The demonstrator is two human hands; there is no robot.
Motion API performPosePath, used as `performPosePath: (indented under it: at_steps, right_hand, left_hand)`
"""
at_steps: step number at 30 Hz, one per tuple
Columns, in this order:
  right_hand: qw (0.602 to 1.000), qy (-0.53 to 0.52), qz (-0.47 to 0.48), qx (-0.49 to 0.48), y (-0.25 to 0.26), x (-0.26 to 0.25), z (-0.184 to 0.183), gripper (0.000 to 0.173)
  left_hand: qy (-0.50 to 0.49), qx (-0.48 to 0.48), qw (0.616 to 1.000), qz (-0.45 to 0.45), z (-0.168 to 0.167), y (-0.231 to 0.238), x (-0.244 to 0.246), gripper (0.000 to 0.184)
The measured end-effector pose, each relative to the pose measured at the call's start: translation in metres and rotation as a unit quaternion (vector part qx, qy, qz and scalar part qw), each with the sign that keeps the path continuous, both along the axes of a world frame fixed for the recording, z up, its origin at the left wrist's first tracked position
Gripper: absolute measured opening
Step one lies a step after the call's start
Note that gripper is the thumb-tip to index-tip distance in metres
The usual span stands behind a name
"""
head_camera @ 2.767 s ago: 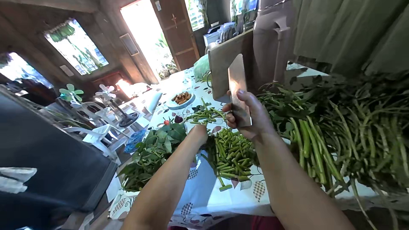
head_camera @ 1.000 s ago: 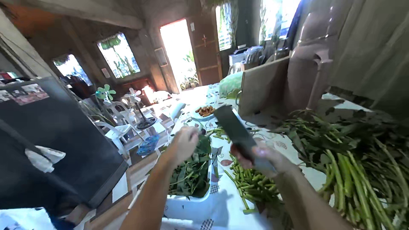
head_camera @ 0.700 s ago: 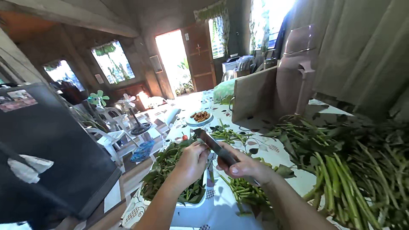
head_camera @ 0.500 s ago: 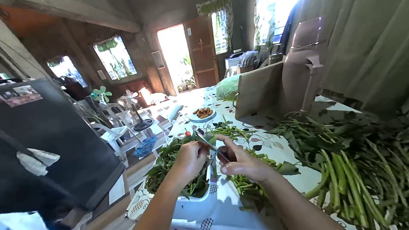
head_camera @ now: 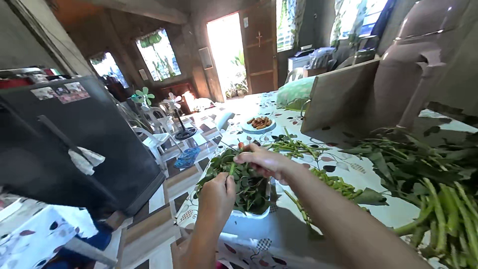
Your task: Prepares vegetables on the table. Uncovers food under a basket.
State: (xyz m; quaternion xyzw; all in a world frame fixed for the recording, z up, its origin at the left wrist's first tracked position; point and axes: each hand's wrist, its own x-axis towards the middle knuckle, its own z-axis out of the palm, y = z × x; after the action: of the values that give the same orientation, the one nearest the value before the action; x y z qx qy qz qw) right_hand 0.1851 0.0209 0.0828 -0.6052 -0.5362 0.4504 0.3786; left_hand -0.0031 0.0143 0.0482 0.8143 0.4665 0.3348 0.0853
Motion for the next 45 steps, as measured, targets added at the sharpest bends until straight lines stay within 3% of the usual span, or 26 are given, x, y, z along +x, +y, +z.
performPosePath:
  at_steps: [3, 6, 10, 20, 24, 27, 30, 33, 35, 40, 42, 45]
  right_hand:
    - [0.993, 0.051, 0.092, -0.047, -0.008, 0.005, 0.010, 0.050]
    - [0.971, 0.118, 0.206, -0.007, -0.013, 0.009, 0.003, 0.025]
    - [0.954, 0.163, 0.249, 0.030, -0.023, 0.013, -0.014, 0.027]
    - [0.988, 0.086, 0.086, 0.091, -0.083, 0.028, -0.021, 0.088]
    - [0.988, -0.038, -0.029, 0.147, -0.100, 0.033, -0.030, 0.088]
    - [0.969, -0.136, -0.131, 0.158, -0.107, 0.033, -0.042, 0.089]
    - [0.954, -0.136, -0.214, 0.159, -0.114, 0.036, -0.053, 0.082]
    - [0.954, -0.033, -0.254, 0.156, -0.123, 0.056, -0.058, 0.071]
    - [0.965, 0.055, -0.226, 0.120, -0.135, 0.072, -0.057, 0.070]
    - [0.965, 0.228, -0.049, 0.124, -0.152, 0.108, -0.082, 0.093]
    - [0.951, 0.276, 0.011, 0.140, -0.153, 0.111, -0.088, 0.090]
    - [0.934, 0.309, 0.078, 0.163, -0.149, 0.113, -0.093, 0.071]
  left_hand:
    - [-0.017, -0.085, 0.996, -0.006, -0.002, 0.017, -0.009, 0.030]
    - [-0.057, -0.109, 0.991, -0.045, -0.008, 0.019, -0.007, 0.030]
    - [-0.130, -0.059, 0.982, -0.123, -0.020, 0.016, 0.001, 0.026]
    - [-0.102, -0.025, 0.980, -0.168, -0.014, -0.003, 0.048, 0.021]
    - [-0.056, -0.009, 0.986, -0.158, -0.011, -0.021, 0.067, 0.013]
    - [-0.017, -0.058, 0.987, -0.147, -0.009, -0.038, 0.079, 0.016]
    - [-0.002, -0.082, 0.984, -0.160, -0.023, -0.048, 0.089, 0.020]
    - [-0.028, -0.036, 0.980, -0.196, -0.045, -0.053, 0.093, 0.027]
    - [-0.040, -0.054, 0.977, -0.203, -0.045, -0.051, 0.096, 0.029]
    - [-0.049, -0.109, 0.964, -0.238, -0.037, -0.038, 0.108, 0.032]
    - [-0.052, -0.108, 0.959, -0.258, -0.039, -0.038, 0.116, 0.034]
    - [-0.050, -0.107, 0.955, -0.272, -0.039, -0.039, 0.123, 0.035]
